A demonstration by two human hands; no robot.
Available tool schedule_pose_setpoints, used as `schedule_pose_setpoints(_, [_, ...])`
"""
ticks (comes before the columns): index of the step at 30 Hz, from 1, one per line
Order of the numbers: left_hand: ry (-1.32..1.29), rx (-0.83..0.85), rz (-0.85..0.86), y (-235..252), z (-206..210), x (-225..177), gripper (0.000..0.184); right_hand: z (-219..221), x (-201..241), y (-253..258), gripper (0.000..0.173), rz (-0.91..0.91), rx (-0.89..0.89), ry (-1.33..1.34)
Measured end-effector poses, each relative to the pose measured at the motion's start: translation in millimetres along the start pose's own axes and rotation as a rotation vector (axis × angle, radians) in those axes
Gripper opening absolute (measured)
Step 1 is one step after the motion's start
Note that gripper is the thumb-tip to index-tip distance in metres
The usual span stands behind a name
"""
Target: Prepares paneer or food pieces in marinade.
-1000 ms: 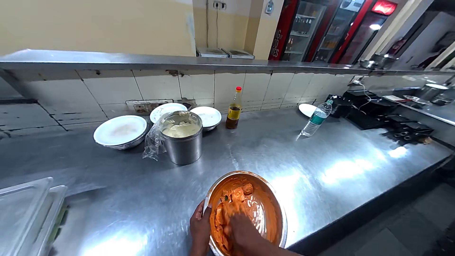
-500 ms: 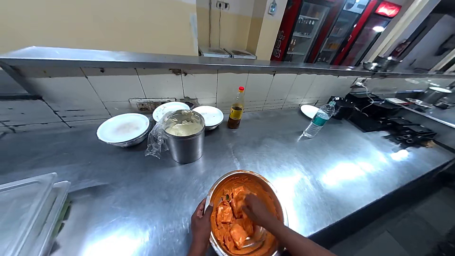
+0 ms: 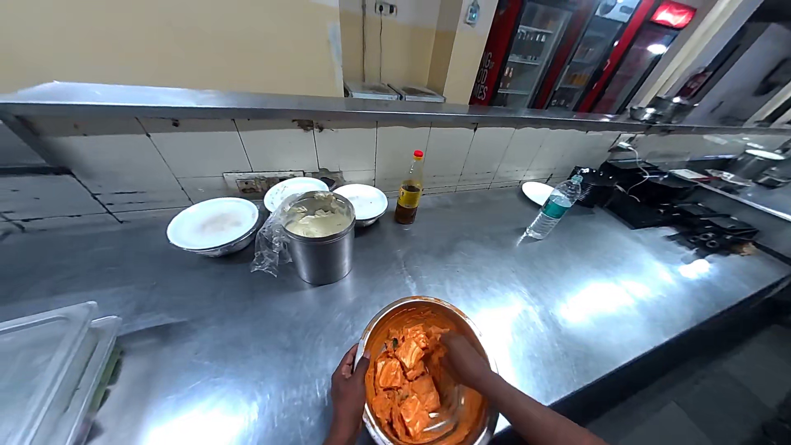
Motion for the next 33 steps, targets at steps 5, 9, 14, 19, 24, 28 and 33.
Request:
schedule_pose_setpoints(5, [0.002,-0.009,0.004,0.3,-0.7,0.2,0.031,-26.4,25.3,7.5,0.025,0.022,-0.091,0.110])
schedule_pose_setpoints(9, [-0.010,-0.011,-0.006,-1.7,-1.3,1.2,0.031,-27.2,8.0,9.0,0.036,0.160,-0.188,0.193])
schedule_pose_setpoints(14, [0.007,-0.006,0.022,2.0,-0.1,0.5,0.030,37.3,64.1,19.0,0.037,-0.092,0.075,0.062])
schedule_pose_setpoints(19, [-0.019,-0.010,0.009,3.9,-1.5,2.9,0.032,105.0,74.0,-0.2,0.041,-0.378,0.277,-0.230])
schedule_pose_setpoints(24, [-0.013,0.006,-0.002,3.8,-0.2,3.1,0.032,82.8,57.8,4.6,0.044,-0.299,0.257,-0.241])
schedule_pose_setpoints(28, [-0.008,0.005,0.006,5.6,0.3,3.2,0.032,96.7,78.6,-4.3,0.031,-0.389,0.325,-0.143])
schedule_pose_setpoints(33, [-0.008,0.008,0.000,4.5,0.2,4.5,0.032,98.3,65.1,1.1,0.041,-0.329,0.276,-0.159])
Point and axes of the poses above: each hand's wrist, its own y-axis towards the middle knuckle, its own z-axis out of the palm, x = y × z, the point moved 8 cm from there along y, towards the middle knuckle, and after that the axes turned 6 degrees about y, right-handed, at the moved point
